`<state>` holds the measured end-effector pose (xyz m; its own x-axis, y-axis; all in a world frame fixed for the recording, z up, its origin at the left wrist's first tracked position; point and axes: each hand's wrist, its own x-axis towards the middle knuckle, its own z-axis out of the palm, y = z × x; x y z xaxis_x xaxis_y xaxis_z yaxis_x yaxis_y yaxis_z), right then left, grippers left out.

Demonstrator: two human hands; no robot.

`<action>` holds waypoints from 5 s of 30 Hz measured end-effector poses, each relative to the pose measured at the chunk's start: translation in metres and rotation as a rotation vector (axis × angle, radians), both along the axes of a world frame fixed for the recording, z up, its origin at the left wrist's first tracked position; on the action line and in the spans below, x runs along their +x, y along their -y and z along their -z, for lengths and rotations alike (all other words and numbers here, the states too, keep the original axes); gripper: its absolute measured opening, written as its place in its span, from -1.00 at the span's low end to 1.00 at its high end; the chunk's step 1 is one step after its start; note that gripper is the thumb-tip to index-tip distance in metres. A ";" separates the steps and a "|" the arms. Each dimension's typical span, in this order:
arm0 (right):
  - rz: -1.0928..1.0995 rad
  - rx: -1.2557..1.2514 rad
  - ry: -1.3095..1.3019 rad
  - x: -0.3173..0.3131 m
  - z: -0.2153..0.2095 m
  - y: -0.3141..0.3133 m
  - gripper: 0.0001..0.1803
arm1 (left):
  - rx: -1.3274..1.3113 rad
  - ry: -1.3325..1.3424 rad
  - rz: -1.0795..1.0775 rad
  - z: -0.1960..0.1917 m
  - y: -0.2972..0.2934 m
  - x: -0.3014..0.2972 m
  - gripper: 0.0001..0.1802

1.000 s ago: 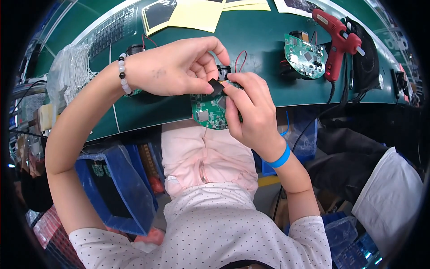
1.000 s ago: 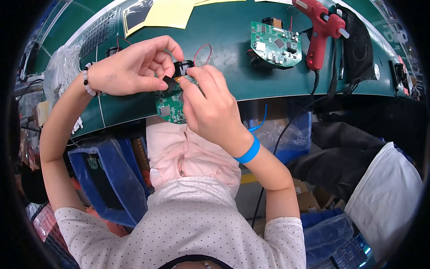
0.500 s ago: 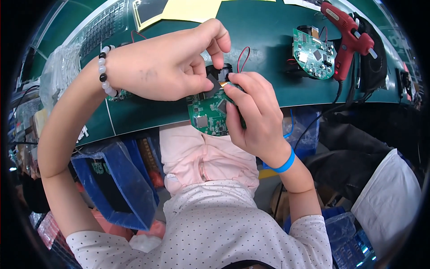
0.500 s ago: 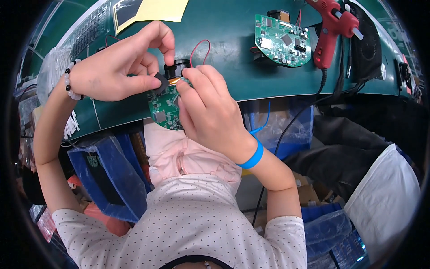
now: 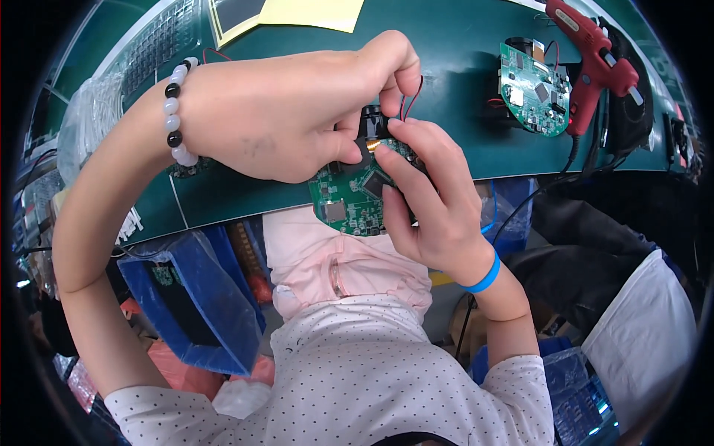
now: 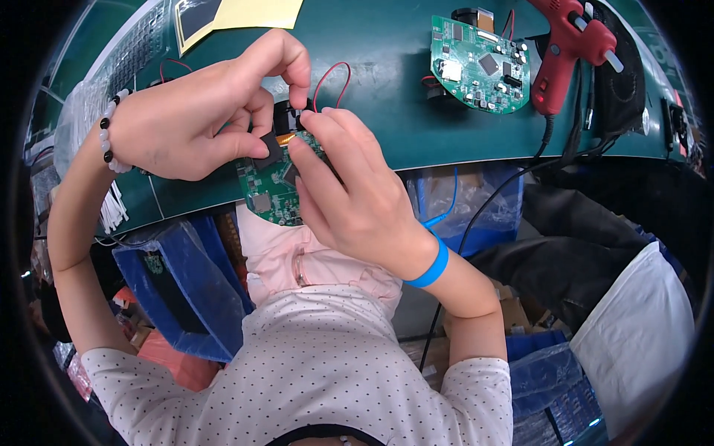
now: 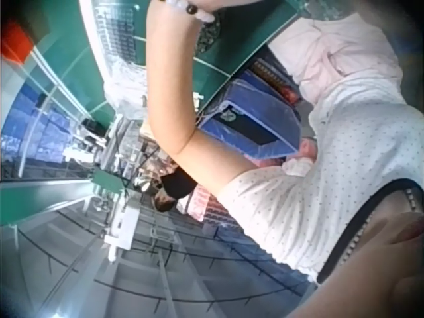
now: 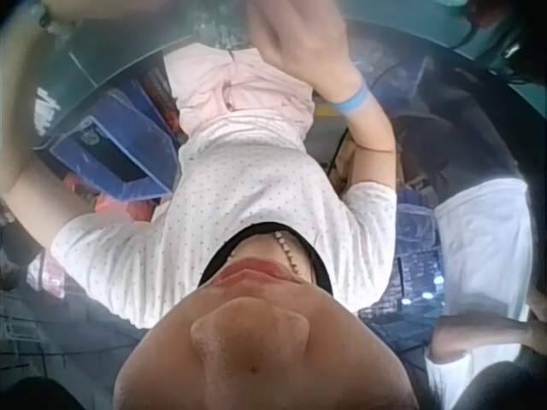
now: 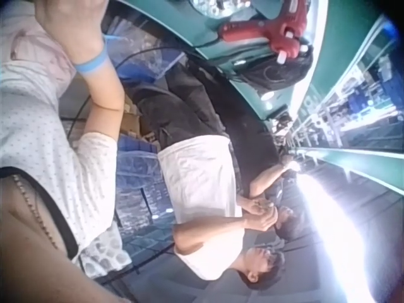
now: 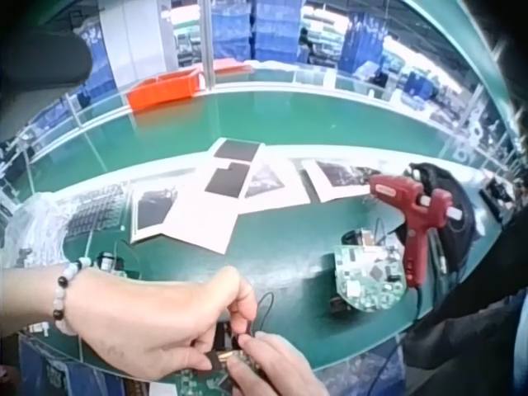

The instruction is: The person connects ribbon cables and black components to printed circuit boards by hand.

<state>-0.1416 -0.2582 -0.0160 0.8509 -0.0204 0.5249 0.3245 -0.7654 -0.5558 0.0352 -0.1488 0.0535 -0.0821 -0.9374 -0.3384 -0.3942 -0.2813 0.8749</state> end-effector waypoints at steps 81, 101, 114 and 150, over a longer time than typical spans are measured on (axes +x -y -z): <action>0.058 0.059 0.070 -0.005 0.011 -0.004 -0.59 | -0.185 0.599 -0.533 -0.022 -0.023 -0.063 -0.83; 0.073 0.020 0.099 -0.004 0.014 -0.006 -0.53 | -0.162 -0.519 -1.130 0.009 -0.044 -0.097 -0.85; 0.067 0.064 0.084 -0.002 0.013 -0.003 -0.54 | -0.488 0.887 -0.607 0.037 -0.052 -0.095 -0.57; 0.039 0.040 0.025 -0.002 0.009 -0.002 -0.51 | -0.346 0.020 -0.942 0.015 -0.051 -0.089 -0.91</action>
<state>-0.1440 -0.2561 -0.0246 0.8355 -0.0750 0.5444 0.3093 -0.7547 -0.5785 -0.0533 -0.0979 0.0380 0.7468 -0.6645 -0.0282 -0.1575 -0.2179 0.9632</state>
